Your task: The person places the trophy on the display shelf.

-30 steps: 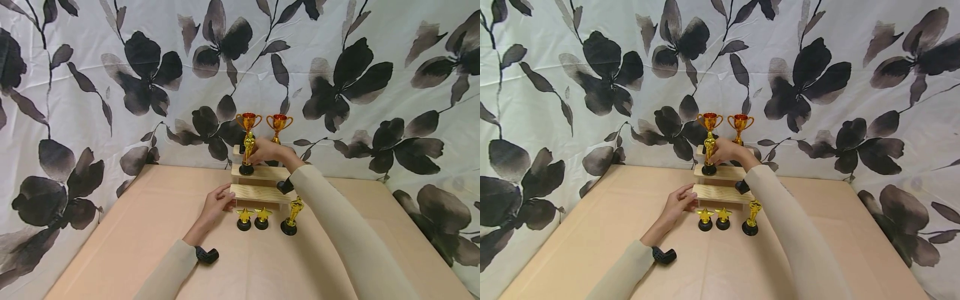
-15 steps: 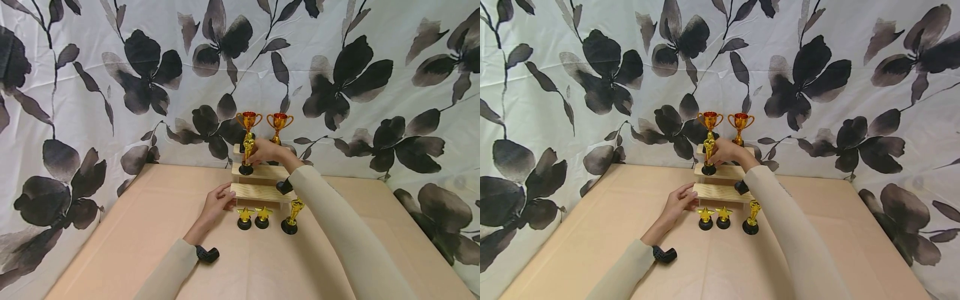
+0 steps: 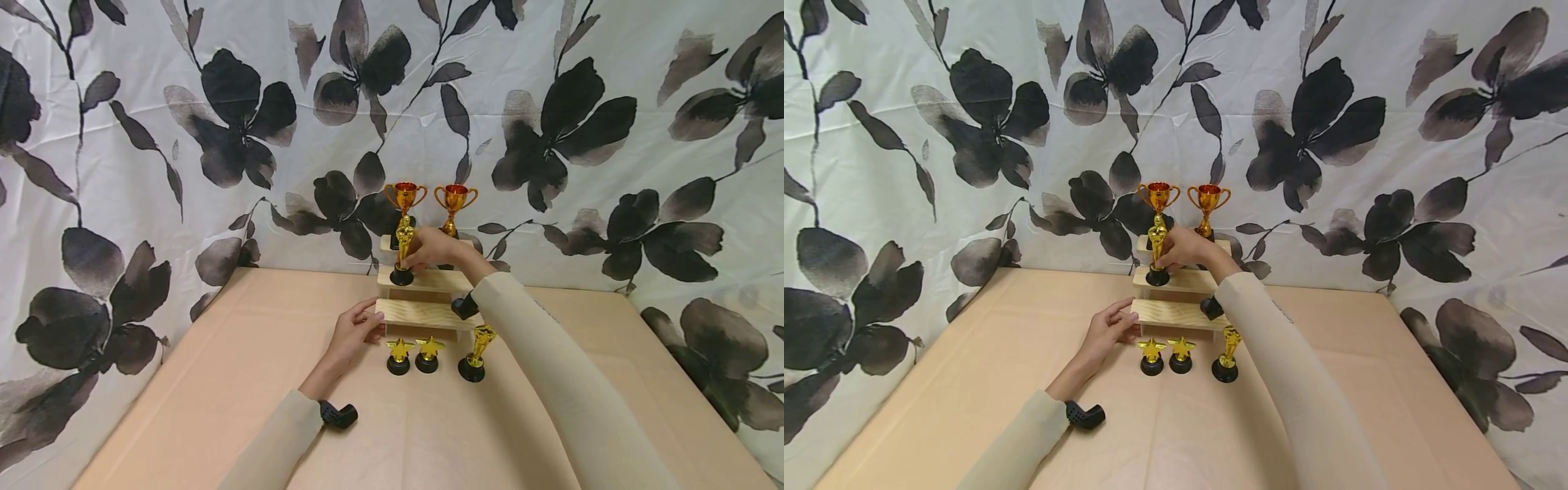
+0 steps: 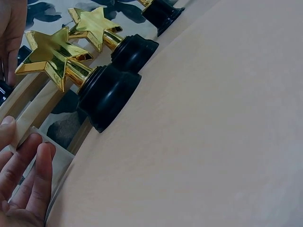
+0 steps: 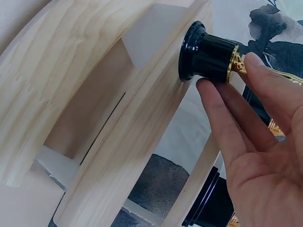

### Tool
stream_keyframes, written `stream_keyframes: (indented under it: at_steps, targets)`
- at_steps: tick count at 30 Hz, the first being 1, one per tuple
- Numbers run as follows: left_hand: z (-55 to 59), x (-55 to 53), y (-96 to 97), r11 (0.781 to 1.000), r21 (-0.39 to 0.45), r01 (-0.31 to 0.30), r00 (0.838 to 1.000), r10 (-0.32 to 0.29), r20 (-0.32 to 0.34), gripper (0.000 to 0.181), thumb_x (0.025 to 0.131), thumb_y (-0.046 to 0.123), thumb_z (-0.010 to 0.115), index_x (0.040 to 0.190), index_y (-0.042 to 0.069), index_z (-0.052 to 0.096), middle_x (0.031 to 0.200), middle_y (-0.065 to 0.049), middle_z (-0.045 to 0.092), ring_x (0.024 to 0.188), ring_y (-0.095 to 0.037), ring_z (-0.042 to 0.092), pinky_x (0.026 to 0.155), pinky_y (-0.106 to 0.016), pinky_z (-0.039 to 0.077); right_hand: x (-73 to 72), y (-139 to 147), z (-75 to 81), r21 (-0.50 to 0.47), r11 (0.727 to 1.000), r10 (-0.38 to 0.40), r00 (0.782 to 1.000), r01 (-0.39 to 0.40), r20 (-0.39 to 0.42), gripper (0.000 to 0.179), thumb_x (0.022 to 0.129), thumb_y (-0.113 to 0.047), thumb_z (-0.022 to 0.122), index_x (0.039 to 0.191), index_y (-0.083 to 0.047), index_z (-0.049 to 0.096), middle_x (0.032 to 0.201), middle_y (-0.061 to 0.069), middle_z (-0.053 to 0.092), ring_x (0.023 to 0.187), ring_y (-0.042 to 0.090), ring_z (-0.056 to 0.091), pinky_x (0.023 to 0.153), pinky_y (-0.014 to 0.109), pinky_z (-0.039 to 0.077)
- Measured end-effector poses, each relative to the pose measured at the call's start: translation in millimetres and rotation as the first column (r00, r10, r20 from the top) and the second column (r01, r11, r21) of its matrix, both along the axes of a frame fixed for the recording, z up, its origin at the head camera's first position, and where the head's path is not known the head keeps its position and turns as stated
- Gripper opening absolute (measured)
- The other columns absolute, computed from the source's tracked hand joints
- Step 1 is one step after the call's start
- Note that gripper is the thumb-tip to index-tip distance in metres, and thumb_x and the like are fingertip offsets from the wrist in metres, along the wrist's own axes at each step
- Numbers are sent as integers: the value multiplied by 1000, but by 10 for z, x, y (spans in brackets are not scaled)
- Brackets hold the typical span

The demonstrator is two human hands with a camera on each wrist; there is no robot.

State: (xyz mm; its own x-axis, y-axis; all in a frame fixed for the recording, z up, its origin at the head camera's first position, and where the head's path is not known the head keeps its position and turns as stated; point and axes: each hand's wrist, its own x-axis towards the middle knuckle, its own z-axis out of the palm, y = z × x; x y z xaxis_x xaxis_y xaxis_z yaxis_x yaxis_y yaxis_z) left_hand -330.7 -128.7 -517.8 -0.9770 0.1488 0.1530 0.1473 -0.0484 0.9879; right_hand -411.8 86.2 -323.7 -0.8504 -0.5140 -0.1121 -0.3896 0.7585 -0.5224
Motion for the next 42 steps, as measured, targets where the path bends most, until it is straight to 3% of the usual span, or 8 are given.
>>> stream_keyframes:
  at_steps: [8, 11, 17, 19, 24, 28, 35, 42]
  targets:
    - [-7, 3, -7, 1000, 7, -4, 1000, 4, -8, 55, 100, 16, 70, 150, 2, 52, 96, -16, 76, 77, -16, 72, 64, -25, 64, 11, 38, 5, -48, 998, 39, 998, -36, 50, 27, 94, -15, 76, 114, 4, 75, 110, 19, 78, 97, 30, 77, 92, 47, 63]
    - [-3, 5, -11, 1000, 10, 3, 1000, -3, -9, 55, 100, 17, 69, 151, 3, 51, 96, -16, 76, 75, -16, 71, 64, -26, 64, 9, 93, 24, -59, 996, 68, 996, -64, 58, 32, 95, -12, 74, 121, 5, 71, 116, 21, 76, 92, 24, 75, 91, 46, 63]
    - [10, 15, 7, 1000, -9, -11, 1000, 10, -17, 54, 101, 18, 69, 151, 5, 52, 102, -25, 75, 76, -18, 72, 66, -26, 64, 56, 275, 78, -125, 990, 86, 988, -70, 130, 41, 98, -6, 68, 135, 8, 61, 134, 27, 67, 112, 31, 72, 98, 43, 62]
    - [10, 11, 11, 1000, -9, -15, 1000, 15, -16, 54, 101, 18, 69, 150, 5, 52, 102, -24, 75, 77, -18, 72, 66, -26, 64, 72, 345, 95, -134, 988, 93, 987, -76, 129, 41, 99, -6, 66, 137, 8, 60, 136, 28, 65, 118, 33, 70, 99, 43, 61]
    - [7, 0, 18, 1000, -6, -14, 1000, 14, -3, 53, 101, 17, 69, 150, 7, 53, 98, -14, 77, 75, -16, 72, 67, -27, 65, 133, 535, 130, -179, 981, 101, 988, -79, 117, 39, 100, -7, 66, 136, 5, 61, 131, 27, 68, 115, 30, 72, 100, 47, 61]
    - [-1, -8, 24, 1000, -10, -13, 1000, 13, 2, 52, 101, 17, 68, 150, 8, 53, 96, -8, 77, 77, -16, 73, 67, -28, 65, 221, 711, 146, -213, 975, 85, 992, -64, 91, 40, 101, -11, 66, 137, 4, 60, 130, 24, 70, 111, 29, 72, 95, 44, 62]
    - [12, 17, 37, 1000, -8, -18, 1000, 18, -2, 52, 101, 16, 68, 150, 6, 52, 97, -11, 76, 79, -16, 73, 67, -27, 65, 440, 991, 154, -268, 963, 47, 999, -40, 22, 42, 99, -14, 70, 137, 3, 62, 129, 22, 71, 112, 27, 72, 100, 48, 61]
    - [13, 30, 40, 999, -16, -31, 1000, 31, 1, 53, 101, 17, 68, 150, 6, 52, 98, -13, 76, 79, -17, 72, 68, -27, 65, 670, 1242, 124, -324, 946, 17, 1000, -18, -6, 38, 97, -17, 74, 131, -3, 67, 128, 20, 71, 112, 22, 72, 95, 29, 62]
